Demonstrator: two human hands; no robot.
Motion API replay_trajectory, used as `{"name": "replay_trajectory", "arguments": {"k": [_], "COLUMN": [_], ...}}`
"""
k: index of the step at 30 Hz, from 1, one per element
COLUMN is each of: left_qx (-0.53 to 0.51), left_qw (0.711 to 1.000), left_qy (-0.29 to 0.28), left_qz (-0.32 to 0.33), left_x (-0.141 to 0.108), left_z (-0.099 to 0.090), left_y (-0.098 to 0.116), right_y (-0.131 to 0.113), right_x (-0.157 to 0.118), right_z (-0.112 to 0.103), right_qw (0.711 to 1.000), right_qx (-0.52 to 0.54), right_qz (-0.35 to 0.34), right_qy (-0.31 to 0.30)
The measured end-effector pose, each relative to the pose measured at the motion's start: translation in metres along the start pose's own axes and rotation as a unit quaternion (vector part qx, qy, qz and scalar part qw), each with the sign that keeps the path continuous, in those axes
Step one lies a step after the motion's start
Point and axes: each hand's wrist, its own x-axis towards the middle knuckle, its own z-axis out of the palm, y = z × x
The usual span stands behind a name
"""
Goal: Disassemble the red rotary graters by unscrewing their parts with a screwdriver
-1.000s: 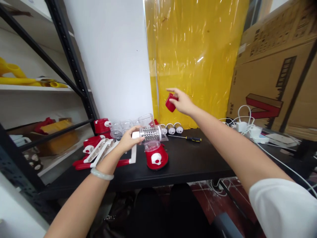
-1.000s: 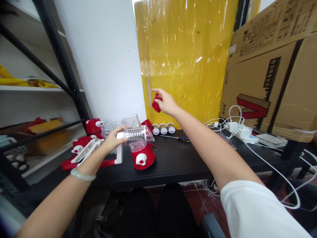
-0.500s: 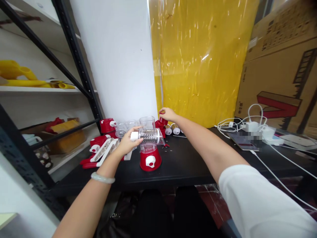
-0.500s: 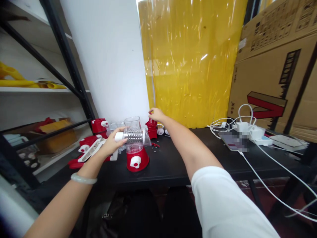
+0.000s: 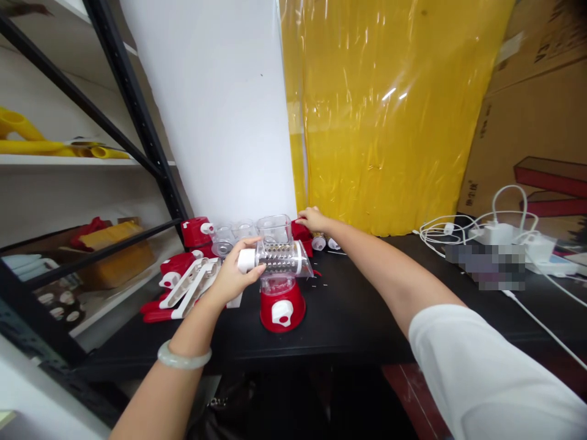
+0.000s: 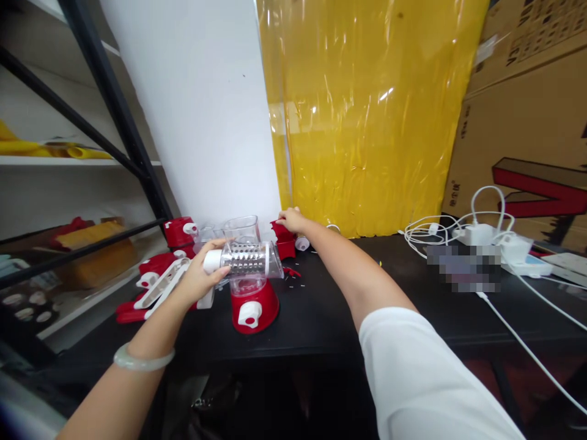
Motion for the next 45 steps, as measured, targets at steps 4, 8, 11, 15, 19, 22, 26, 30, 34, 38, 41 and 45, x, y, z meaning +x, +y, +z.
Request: {"name": "replay_trajectory", "arguments": {"k": [4,8,11,15,19,22,26,30,34,38,41,45], "left_qx": [0.003,0.000,0.003,-0.007,-0.018,-0.023,-0.025,-0.033,-0.035,-0.022,-0.033,0.034], "left_qw": [1.000,1.000,1.000,1.000,1.000,1.000,1.000,0.999,0.999,0.998,0.998,0.995], "left_qy": [0.001,0.003,0.003,-0.002,-0.003,-0.005,-0.005,-0.004,0.013,0.030,0.046,0.093], "left_qz": [0.004,0.005,-0.003,-0.004,-0.003,0.000,0.005,0.000,-0.029,-0.058,-0.043,-0.013], "left_x": [0.000,0.000,-0.001,-0.001,-0.001,-0.002,-0.002,-0.002,-0.003,-0.005,-0.007,-0.008], "left_z": [0.000,0.001,0.001,0.001,0.001,0.001,0.001,0.002,0.003,0.005,0.008,0.012], "left_y": [-0.003,-0.001,0.002,0.002,-0.002,-0.005,-0.005,-0.002,0.001,-0.003,-0.005,0.001], "right_y": [0.009,0.009,0.008,0.007,0.007,0.008,0.011,0.004,-0.023,-0.053,-0.065,-0.074], "right_x": [-0.004,-0.011,-0.014,-0.016,-0.017,-0.018,-0.018,-0.020,-0.031,-0.071,-0.113,-0.156], "right_z": [0.005,0.012,0.015,0.016,0.017,0.016,0.015,0.008,-0.007,-0.015,-0.009,0.006], "right_qw": [1.000,1.000,1.000,1.000,1.000,0.999,0.999,0.997,0.991,0.941,0.905,0.854], "right_qx": [0.001,0.013,0.019,0.018,0.014,0.015,0.028,0.054,0.102,0.323,0.396,0.488], "right_qz": [0.013,0.012,0.009,0.005,0.003,0.004,0.011,0.007,-0.011,-0.068,-0.091,-0.022], "right_qy": [-0.007,0.000,0.007,0.016,0.018,0.028,0.041,0.045,0.090,0.079,0.121,0.182]}}
